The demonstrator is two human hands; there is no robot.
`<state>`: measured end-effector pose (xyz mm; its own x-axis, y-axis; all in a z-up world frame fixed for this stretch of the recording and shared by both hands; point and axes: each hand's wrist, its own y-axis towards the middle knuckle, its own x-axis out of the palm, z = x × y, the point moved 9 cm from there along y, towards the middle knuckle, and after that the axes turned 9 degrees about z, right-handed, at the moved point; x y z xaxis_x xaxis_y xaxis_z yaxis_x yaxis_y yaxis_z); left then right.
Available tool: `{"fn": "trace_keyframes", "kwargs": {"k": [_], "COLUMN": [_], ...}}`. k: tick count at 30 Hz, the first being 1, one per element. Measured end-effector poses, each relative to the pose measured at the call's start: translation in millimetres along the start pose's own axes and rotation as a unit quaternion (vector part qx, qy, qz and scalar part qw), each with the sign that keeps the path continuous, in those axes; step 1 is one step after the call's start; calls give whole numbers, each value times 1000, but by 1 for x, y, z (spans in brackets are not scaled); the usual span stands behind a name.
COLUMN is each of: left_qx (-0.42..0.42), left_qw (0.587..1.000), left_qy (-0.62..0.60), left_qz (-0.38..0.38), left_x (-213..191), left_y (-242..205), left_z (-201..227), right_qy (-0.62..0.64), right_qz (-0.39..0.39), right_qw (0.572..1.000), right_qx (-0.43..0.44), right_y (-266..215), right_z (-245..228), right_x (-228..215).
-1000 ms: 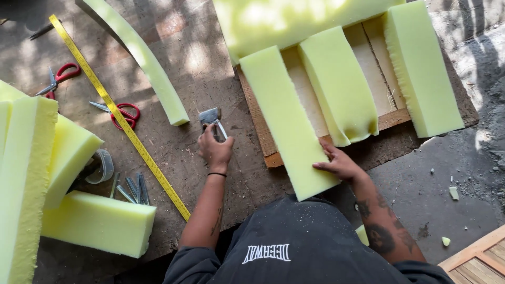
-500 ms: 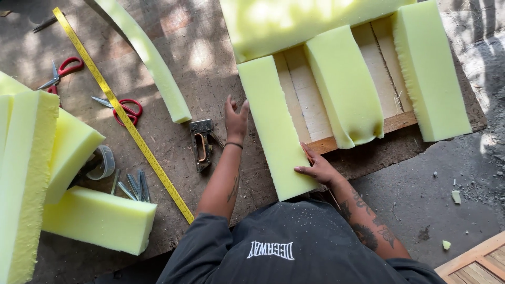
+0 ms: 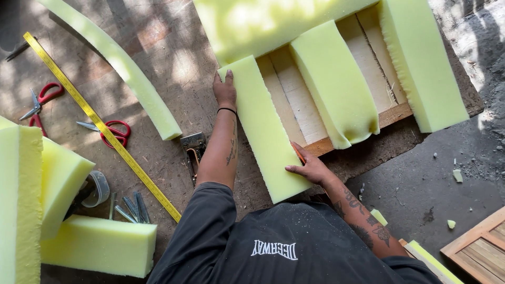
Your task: Measuring, cutting, and stapling foam padding to a wooden furniture frame.
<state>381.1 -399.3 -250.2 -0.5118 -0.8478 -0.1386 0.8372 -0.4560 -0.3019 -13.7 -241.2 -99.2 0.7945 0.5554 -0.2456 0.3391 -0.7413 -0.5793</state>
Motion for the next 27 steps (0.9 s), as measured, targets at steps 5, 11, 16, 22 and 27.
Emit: {"fn": "trace_keyframes", "kwargs": {"k": [5, 11, 16, 22, 27], "left_qx": [27, 65, 25, 100, 52], "left_qw": [999, 989, 980, 991, 968], "left_qy": [44, 133, 196, 94, -90], "left_qz": [2, -9, -33, 4, -230], "left_x": [0, -1, -7, -94, -110], "left_y": [-5, -13, -20, -192, -366], "left_z": [6, 21, 27, 118, 108], "right_qy": [-104, -120, -144, -49, 101], "right_qz": [47, 105, 117, 140, 41], "right_qw": [993, 987, 983, 986, 988], "right_qx": [-24, 19, 6, -70, -109], "right_y": [-7, -9, -11, -8, -22], "right_z": [-1, 1, -10, 15, -12], "right_x": [5, -6, -10, -44, -68]}}
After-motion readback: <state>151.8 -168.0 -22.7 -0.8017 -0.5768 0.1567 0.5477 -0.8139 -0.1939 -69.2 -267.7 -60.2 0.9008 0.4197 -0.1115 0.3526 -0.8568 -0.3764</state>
